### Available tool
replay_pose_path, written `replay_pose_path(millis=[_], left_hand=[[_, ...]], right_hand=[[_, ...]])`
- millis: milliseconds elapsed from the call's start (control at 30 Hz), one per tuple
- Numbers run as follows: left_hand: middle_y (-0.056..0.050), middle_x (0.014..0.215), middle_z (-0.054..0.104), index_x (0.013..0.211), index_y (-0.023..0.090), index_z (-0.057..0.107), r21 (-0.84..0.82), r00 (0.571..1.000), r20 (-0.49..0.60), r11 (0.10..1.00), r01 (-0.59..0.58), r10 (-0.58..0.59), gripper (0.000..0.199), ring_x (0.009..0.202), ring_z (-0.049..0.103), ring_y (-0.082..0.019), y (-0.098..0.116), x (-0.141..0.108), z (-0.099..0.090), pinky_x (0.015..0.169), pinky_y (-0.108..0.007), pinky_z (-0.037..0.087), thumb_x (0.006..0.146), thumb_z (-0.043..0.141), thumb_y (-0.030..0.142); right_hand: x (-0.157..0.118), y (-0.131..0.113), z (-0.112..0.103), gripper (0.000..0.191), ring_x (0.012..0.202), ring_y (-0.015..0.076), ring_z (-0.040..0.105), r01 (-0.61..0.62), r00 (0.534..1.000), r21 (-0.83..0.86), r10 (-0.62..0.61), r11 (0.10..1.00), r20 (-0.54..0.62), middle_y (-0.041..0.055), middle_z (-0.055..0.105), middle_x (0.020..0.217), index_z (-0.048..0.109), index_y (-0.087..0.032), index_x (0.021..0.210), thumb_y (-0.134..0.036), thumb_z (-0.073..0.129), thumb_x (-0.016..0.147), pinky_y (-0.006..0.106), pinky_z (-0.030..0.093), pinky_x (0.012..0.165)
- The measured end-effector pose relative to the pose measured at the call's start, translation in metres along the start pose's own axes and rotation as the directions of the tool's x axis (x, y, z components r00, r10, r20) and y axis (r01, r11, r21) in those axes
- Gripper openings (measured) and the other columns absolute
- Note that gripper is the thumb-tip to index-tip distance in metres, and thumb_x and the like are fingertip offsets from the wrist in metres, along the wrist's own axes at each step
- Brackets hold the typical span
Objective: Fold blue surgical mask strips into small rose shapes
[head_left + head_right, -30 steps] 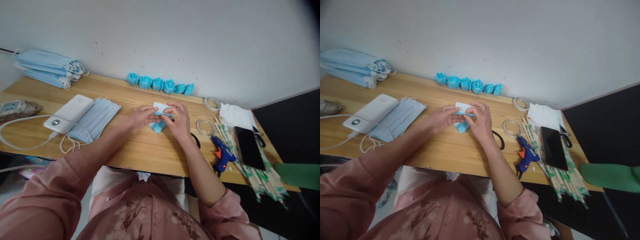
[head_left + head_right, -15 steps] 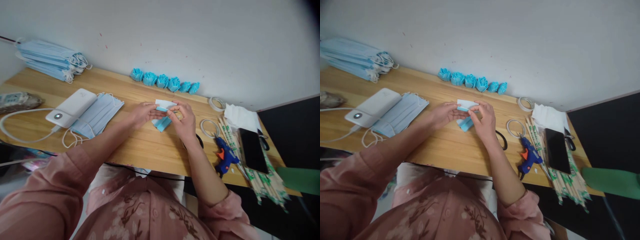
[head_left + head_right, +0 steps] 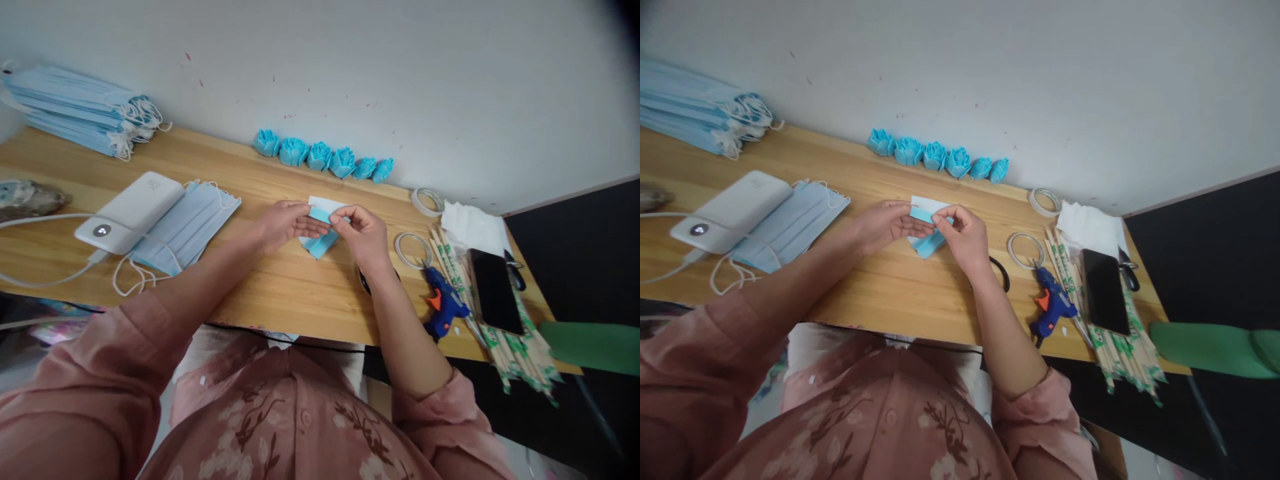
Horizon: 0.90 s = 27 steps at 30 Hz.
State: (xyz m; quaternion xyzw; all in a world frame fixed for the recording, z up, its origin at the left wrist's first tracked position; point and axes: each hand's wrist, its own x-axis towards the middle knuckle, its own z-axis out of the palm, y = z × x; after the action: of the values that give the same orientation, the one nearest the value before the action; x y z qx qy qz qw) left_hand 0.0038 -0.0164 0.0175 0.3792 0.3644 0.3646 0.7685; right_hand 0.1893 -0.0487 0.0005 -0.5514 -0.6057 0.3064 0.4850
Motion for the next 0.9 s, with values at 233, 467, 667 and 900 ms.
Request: replay_pose_path(millis=[233,467,667,900], left_hand=[[-0.011,0.083,0.078,0.092,0.011,0.073,0.118,0.992,0.08,0.987,-0.111,0.102,0.033,0.077,0.073,-0.019,-0.007,0.006,-0.007,0.088,-0.038,0.057,0.084,0.075,0.043],[-0.007,0.099,0.078,0.1,0.014,0.076,0.247,0.977,0.085,0.946,-0.209,0.193,0.03,0.088,0.073,-0.018,-0.011,0.008,-0.012,0.09,-0.037,0.056,0.075,0.08,0.029],[-0.009,0.104,0.078,0.103,0.014,0.076,0.237,0.976,0.051,0.947,-0.219,0.213,0.035,0.087,0.073,-0.019,-0.01,0.007,-0.012,0.09,-0.037,0.056,0.074,0.08,0.032],[-0.007,0.104,0.078,0.099,0.013,0.075,0.308,0.957,0.059,0.907,-0.287,0.283,0.032,0.085,0.072,-0.018,-0.01,0.008,-0.009,0.087,-0.036,0.056,0.073,0.078,0.031]], right_hand=[[-0.001,-0.004,0.0,0.013,0.064,0.012,0.049,0.027,1.0,-0.081,-0.027,0.996,-0.006,-0.0028,0.066,0.073,0.07,-0.022,0.078,-0.034,0.071,0.081,0.029,0.042,0.066],[0.0,-0.002,-0.001,0.022,0.067,0.0141,0.055,0.011,0.999,-0.001,-0.011,1.0,-0.038,-0.0027,0.062,0.075,0.066,-0.025,0.096,-0.044,0.07,0.085,0.03,0.046,0.066],[0.001,-0.004,-0.005,0.052,0.078,0.0188,0.063,-0.039,0.998,0.116,0.045,0.992,-0.047,-0.0008,0.061,0.08,0.057,-0.029,0.125,-0.065,0.062,0.088,0.035,0.053,0.074],[0.002,0.005,0.0,0.049,0.069,0.0166,0.058,-0.038,0.998,0.112,0.033,0.993,0.045,-0.002,0.062,0.077,0.061,-0.027,0.128,-0.044,0.072,0.083,0.035,0.054,0.07]])
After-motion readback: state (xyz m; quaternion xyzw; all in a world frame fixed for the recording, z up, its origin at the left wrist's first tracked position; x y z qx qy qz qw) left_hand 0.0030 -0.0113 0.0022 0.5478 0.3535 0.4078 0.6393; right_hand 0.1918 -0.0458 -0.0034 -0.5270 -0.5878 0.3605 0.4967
